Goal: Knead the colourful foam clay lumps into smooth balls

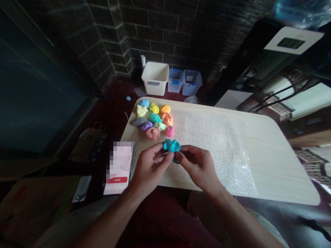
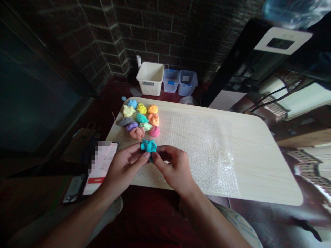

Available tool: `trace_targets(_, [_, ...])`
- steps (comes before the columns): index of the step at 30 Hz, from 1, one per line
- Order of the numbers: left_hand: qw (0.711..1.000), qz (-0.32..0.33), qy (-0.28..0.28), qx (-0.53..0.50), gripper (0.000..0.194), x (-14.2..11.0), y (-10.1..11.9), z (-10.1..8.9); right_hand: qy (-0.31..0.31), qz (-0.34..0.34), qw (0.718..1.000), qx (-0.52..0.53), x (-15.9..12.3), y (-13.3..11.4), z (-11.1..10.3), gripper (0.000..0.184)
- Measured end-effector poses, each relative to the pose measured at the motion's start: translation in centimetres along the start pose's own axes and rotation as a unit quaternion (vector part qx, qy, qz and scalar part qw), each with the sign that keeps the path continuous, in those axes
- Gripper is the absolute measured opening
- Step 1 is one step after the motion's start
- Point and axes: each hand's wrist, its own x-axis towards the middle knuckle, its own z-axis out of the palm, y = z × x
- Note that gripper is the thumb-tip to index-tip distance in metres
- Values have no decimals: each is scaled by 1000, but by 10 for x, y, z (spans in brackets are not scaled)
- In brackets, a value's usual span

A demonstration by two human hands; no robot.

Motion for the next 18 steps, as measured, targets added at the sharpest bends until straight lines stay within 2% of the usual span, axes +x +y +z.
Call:
trace_targets(6, [1000,4,3,8,27,2,-3,-1,-12,-12,1000,15,1,3,1,24])
trace_targets(11, [999,-15,23,-16,23,3,-7,1,4,-10,1000,0,1,9,2,26])
trace_targets(18, [998,-30,38,-40,27,4,-7,1,-4,-1,1000,11,5,4,0,26])
